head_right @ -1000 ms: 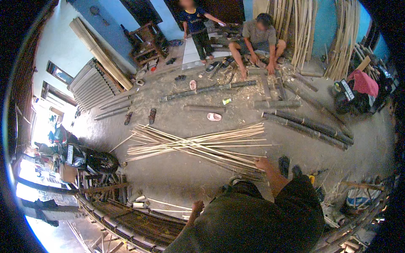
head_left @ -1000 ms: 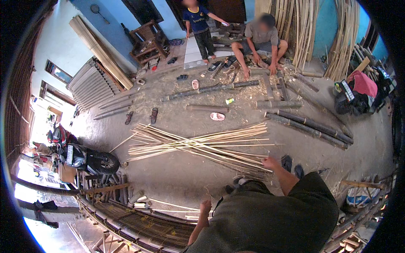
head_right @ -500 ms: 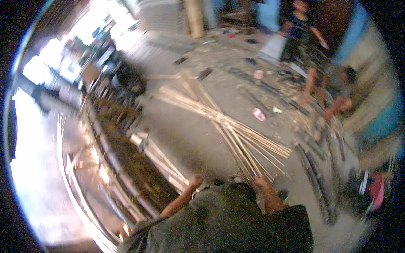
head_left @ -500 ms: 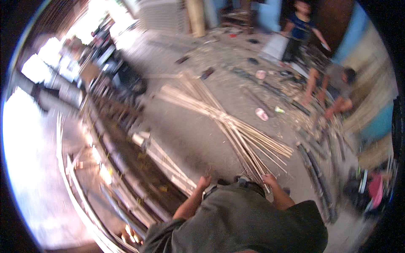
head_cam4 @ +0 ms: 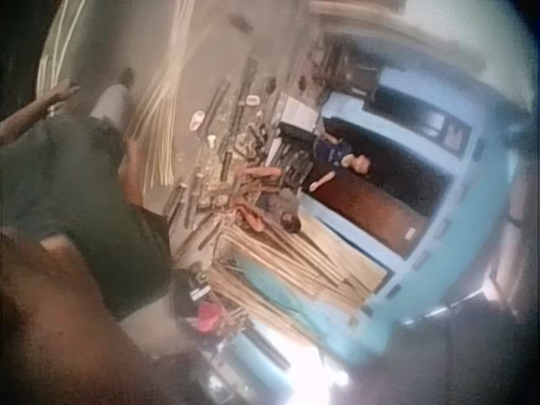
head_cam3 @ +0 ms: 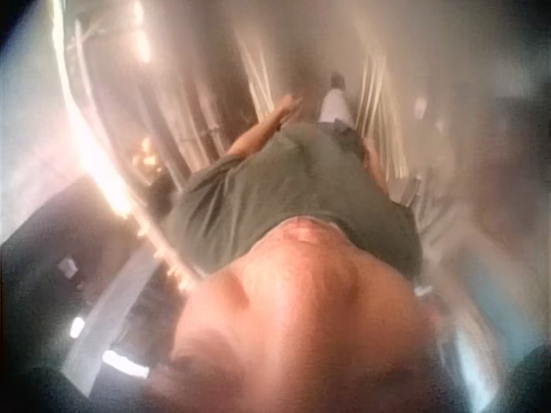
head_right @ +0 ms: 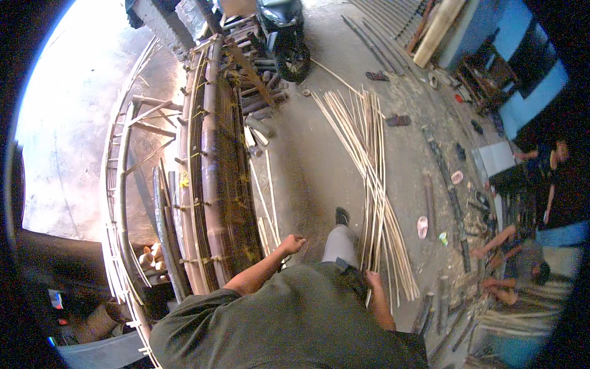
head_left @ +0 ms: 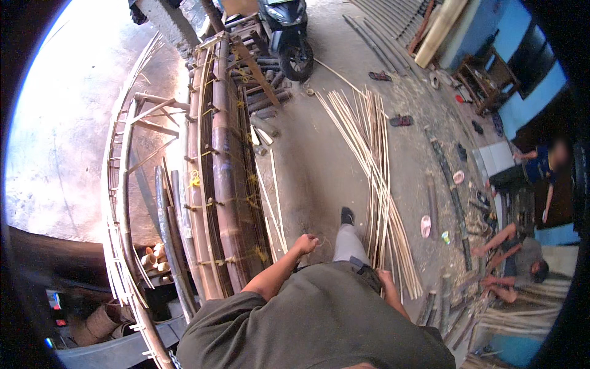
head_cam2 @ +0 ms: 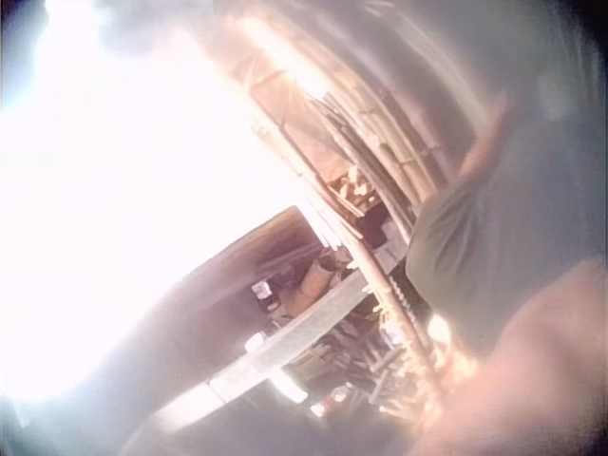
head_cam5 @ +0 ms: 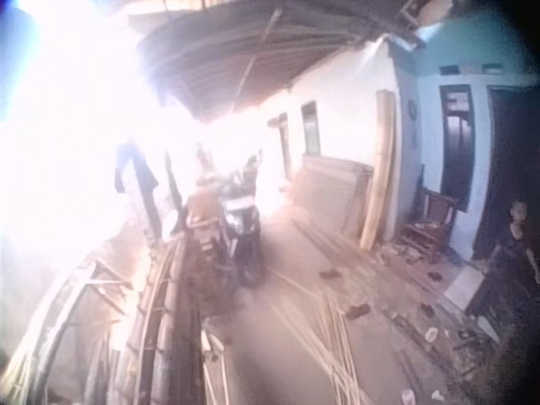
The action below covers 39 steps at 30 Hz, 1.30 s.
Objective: The person ties yellow string around a bundle of bamboo poles arranged horizontally on a rack. They repeatedly wrap and knot the string at multiple points along the poles to secure them together.
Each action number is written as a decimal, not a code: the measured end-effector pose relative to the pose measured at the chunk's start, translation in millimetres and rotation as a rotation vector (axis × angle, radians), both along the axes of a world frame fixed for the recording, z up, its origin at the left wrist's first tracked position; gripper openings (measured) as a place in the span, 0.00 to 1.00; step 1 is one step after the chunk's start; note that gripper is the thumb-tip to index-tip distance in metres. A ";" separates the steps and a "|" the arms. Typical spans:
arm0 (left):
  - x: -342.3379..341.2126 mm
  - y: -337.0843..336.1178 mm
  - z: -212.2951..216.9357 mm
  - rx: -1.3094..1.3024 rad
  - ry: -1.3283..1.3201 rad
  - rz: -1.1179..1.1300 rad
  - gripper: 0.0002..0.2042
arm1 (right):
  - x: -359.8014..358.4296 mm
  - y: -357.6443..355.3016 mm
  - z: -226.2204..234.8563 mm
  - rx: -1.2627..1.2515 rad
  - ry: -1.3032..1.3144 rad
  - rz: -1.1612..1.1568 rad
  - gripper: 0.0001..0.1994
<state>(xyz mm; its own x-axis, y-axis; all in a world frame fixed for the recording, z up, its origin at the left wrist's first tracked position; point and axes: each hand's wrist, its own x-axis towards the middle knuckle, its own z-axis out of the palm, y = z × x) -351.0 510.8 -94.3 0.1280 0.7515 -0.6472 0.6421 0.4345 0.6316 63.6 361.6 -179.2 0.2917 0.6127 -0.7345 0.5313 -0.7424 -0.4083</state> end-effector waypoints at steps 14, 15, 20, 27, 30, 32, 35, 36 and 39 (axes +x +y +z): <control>-124.1 360.0 166.0 0.616 0.126 0.719 0.26 | 67.6 531.4 22.9 -0.150 0.066 0.256 0.15; -142.3 380.8 191.4 0.713 0.148 0.794 0.25 | 51.6 584.2 38.1 -0.066 0.087 0.244 0.15; -241.9 484.4 281.4 1.011 0.304 0.972 0.22 | -62.0 794.5 90.4 0.305 0.279 0.424 0.14; -371.8 618.0 312.5 0.883 0.684 1.013 0.16 | -286.2 875.6 118.1 0.132 0.320 0.846 0.12; -417.9 654.7 286.2 0.841 0.865 0.931 0.13 | -336.3 873.3 125.5 -0.054 0.504 0.692 0.15; -443.0 656.4 275.3 0.522 0.670 0.886 0.11 | -366.1 890.3 135.3 -0.154 0.477 0.789 0.16; -434.8 654.8 294.3 0.542 0.472 0.949 0.10 | -375.8 941.6 129.5 -0.044 0.512 0.771 0.15; -438.1 658.1 288.8 0.542 0.471 0.944 0.10 | -385.3 959.8 124.1 -0.041 0.520 0.699 0.14; -435.9 683.4 297.0 0.569 0.479 0.969 0.11 | -449.8 1004.1 142.9 -0.046 0.503 0.877 0.14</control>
<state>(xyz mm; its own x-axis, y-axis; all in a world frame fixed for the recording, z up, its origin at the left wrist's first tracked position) -786.9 1194.2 202.7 -0.8037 0.5946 -0.0232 0.4253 0.6013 0.6764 -386.2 1365.7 -36.3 -0.5977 0.4301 -0.6766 0.6711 -0.1933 -0.7157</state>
